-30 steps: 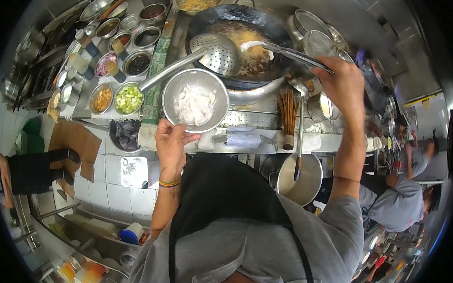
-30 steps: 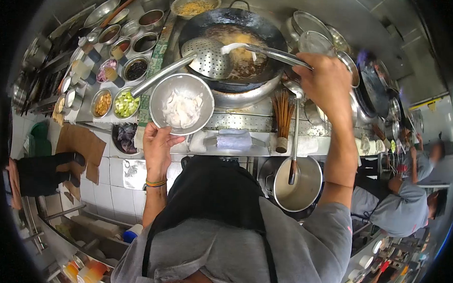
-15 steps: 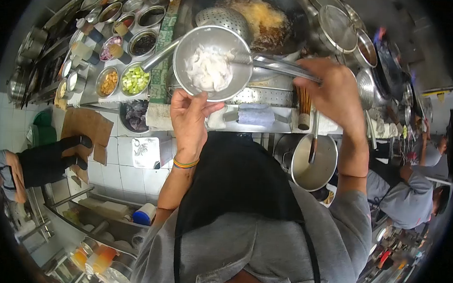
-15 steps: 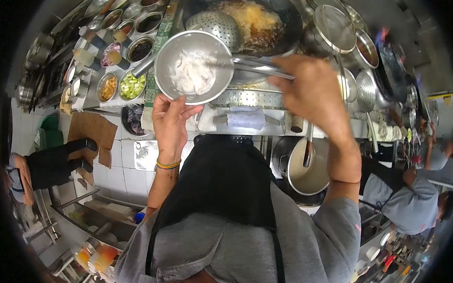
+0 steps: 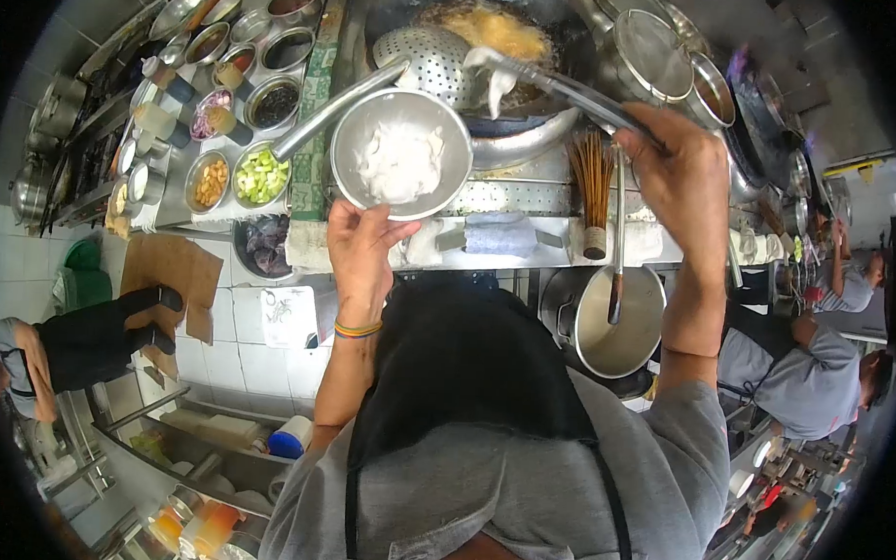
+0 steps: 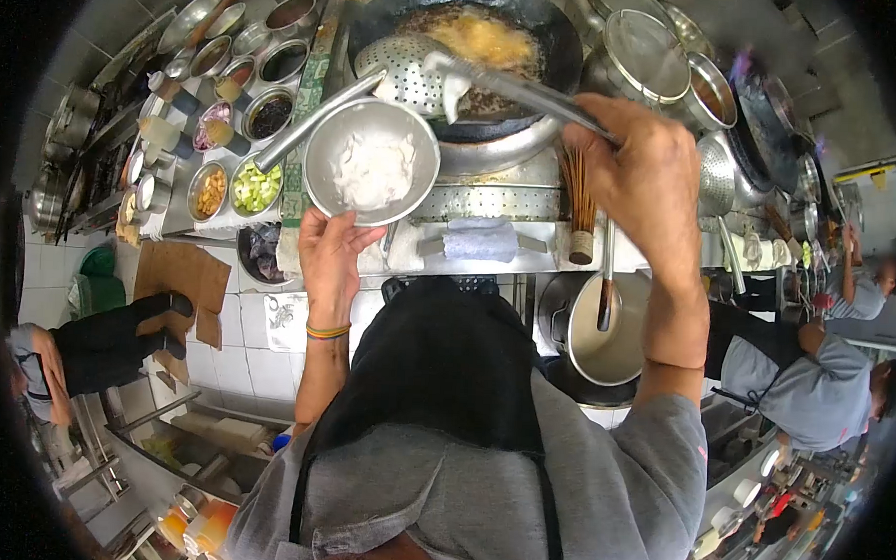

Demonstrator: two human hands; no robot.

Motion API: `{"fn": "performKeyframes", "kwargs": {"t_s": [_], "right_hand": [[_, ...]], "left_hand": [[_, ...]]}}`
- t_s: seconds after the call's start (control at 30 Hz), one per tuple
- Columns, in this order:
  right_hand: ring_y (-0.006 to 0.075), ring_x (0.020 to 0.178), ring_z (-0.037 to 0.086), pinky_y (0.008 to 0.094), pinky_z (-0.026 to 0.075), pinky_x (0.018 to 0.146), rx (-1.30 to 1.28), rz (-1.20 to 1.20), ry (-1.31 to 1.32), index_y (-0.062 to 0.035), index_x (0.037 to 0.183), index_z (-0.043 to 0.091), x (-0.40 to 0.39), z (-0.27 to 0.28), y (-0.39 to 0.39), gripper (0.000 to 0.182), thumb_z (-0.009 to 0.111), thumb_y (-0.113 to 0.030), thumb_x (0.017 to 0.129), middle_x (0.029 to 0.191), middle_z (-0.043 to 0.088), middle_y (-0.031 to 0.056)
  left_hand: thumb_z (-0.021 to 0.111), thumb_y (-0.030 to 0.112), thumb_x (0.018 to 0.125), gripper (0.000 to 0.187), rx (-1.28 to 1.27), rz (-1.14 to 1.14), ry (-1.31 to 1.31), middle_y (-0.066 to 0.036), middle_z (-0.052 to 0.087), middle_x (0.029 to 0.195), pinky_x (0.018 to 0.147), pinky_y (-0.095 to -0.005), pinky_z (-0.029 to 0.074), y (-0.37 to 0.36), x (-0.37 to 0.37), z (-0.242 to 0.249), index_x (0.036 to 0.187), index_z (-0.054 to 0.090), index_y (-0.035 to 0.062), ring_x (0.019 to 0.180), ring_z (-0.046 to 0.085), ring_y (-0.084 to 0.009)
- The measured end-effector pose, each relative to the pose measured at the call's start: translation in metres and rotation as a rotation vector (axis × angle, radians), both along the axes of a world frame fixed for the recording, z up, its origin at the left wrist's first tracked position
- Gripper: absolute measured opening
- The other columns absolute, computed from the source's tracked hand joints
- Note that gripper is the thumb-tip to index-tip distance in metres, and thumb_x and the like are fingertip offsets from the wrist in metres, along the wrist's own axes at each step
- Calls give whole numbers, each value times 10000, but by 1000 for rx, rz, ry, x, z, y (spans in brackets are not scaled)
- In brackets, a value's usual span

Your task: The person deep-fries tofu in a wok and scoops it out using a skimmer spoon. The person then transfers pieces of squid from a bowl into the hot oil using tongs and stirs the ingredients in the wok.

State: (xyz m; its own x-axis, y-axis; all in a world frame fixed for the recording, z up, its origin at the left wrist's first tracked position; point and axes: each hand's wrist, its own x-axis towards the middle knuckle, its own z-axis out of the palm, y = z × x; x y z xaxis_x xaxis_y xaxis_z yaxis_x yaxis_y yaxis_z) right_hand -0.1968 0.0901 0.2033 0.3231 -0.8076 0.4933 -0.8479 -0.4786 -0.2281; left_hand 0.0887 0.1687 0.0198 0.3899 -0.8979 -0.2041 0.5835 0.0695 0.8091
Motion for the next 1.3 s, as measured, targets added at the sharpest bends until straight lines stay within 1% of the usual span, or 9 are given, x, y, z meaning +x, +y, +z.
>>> {"fn": "performKeyframes", "kwargs": {"t_s": [0.23,0.4,0.47,0.53,0.63,0.7,0.8,1.03,1.3], "right_hand": [[355,992,704,472,555,857,145,-381,197,-184,1104,765,20,-32,-131,320,700,-382,862,1024,743,162],[388,1086,671,475,530,937,208,-406,240,-131,1177,717,52,-64,-217,420,648,-436,898,1173,695,207],[396,1105,661,477,526,944,182,-392,159,-106,1200,700,66,-45,-204,465,646,-458,901,1192,682,222],[367,1126,655,478,523,944,-42,-224,99,-99,1243,682,55,-39,-190,493,657,-461,909,1198,691,184],[366,964,709,448,546,857,-125,62,102,-61,1138,736,52,1,-113,389,728,-349,876,1044,730,191],[301,800,736,406,574,736,0,299,72,-49,1058,757,50,8,-66,286,778,-228,836,980,746,165],[281,787,736,398,584,693,101,384,189,-26,1046,747,49,2,-15,273,772,-188,828,944,745,150],[255,660,697,378,554,535,-37,391,203,-18,812,651,38,-25,20,128,739,-86,750,713,641,74],[257,636,677,381,531,522,-71,269,97,-55,936,715,-1,-1,28,182,744,-105,763,721,653,64]], "left_hand": [[537,11,919,139,104,37,31,-148,660,944,611,-357,643,15,11,-5,1056,525,-6,709,709,-247],[550,16,931,76,35,29,42,-159,658,950,592,-369,644,19,18,8,982,495,18,679,708,-253],[554,19,938,73,4,34,38,-159,655,952,589,-373,645,20,21,14,967,487,22,677,709,-255],[556,21,944,74,-5,55,22,-157,651,958,590,-376,647,23,26,16,962,485,22,681,710,-258],[571,15,948,80,-65,61,24,-139,664,967,614,-382,656,26,30,13,1008,518,28,696,714,-239],[573,6,948,84,-93,43,19,-136,675,967,632,-384,662,23,27,19,1019,536,28,706,717,-233],[588,6,941,82,-79,13,-50,-134,656,986,619,-386,664,13,21,26,966,515,34,728,710,-226],[581,6,944,60,-147,-127,-108,-141,659,992,627,-375,665,-8,-5,49,970,530,24,747,719,-241],[562,-13,942,64,-114,-173,-89,-155,667,1017,639,-384,666,-24,-20,34,996,540,14,763,726,-250]]}}
